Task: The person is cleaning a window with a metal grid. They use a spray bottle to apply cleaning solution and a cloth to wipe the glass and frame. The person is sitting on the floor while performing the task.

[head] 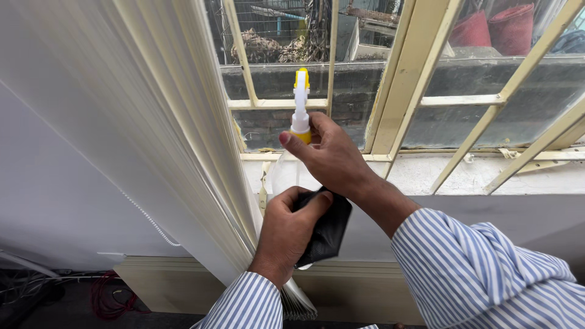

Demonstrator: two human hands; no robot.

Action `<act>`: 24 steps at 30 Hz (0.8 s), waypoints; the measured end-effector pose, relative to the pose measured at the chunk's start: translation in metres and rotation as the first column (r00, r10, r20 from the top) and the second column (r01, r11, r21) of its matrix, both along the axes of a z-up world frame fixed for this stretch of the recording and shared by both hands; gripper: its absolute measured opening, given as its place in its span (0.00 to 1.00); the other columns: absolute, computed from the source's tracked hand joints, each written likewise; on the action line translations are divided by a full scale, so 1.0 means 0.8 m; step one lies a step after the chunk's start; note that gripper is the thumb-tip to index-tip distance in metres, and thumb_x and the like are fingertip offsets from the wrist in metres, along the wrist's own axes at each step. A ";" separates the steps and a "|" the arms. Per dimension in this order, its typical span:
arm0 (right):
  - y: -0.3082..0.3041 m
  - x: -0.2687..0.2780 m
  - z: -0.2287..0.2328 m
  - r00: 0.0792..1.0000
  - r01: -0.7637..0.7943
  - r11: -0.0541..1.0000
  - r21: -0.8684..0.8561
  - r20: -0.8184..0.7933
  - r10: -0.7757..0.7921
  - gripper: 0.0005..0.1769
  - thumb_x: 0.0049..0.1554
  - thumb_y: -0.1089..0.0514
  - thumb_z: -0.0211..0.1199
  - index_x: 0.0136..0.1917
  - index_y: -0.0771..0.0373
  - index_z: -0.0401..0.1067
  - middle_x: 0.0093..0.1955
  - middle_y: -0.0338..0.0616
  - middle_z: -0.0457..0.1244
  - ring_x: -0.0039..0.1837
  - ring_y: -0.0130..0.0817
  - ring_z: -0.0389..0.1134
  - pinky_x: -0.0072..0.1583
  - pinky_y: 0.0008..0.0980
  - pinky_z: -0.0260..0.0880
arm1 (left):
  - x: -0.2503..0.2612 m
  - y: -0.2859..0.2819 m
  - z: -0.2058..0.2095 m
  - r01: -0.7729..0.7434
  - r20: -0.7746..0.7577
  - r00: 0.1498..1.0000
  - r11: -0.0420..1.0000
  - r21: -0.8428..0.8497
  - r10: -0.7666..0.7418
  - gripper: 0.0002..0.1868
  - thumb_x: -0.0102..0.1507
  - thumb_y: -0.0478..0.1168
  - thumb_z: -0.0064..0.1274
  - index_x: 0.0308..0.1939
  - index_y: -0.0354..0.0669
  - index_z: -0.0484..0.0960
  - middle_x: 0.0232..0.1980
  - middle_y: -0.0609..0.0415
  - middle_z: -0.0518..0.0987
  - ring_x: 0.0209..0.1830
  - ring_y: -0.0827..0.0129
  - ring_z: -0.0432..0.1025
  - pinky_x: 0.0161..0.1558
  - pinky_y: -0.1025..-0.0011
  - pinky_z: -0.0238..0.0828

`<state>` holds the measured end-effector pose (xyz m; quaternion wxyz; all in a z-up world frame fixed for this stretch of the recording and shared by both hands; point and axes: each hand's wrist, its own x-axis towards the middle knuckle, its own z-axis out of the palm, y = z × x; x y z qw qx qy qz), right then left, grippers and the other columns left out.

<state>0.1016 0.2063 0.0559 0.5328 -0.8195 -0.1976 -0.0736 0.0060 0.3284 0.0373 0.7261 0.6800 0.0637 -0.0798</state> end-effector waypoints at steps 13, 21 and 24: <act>0.015 -0.013 0.046 0.989 0.054 0.992 0.111 0.132 -0.069 0.22 0.67 0.45 0.52 0.57 0.66 0.68 0.48 0.43 0.72 0.53 0.29 0.74 0.56 0.31 0.74 | 0.016 0.029 0.008 -0.369 0.020 0.929 0.929 -0.024 0.370 0.16 0.64 0.49 0.53 0.39 0.37 0.79 0.29 0.55 0.78 0.24 0.76 0.72 0.28 0.73 0.74; -0.033 -0.061 0.041 0.993 0.077 0.981 0.176 0.074 -0.091 0.20 0.67 0.45 0.52 0.58 0.64 0.70 0.46 0.40 0.71 0.51 0.27 0.70 0.57 0.32 0.71 | 0.032 0.012 0.010 -0.357 0.089 0.931 0.934 0.009 0.354 0.17 0.64 0.50 0.54 0.39 0.37 0.79 0.33 0.55 0.80 0.28 0.75 0.74 0.31 0.72 0.75; -0.056 -0.076 0.030 0.995 0.063 0.965 0.256 0.055 -0.080 0.19 0.68 0.46 0.52 0.59 0.63 0.70 0.46 0.41 0.70 0.53 0.27 0.70 0.59 0.32 0.71 | 0.038 -0.006 0.010 -0.312 0.103 0.946 0.950 0.025 0.308 0.17 0.64 0.50 0.54 0.40 0.38 0.79 0.33 0.55 0.80 0.28 0.75 0.74 0.32 0.72 0.75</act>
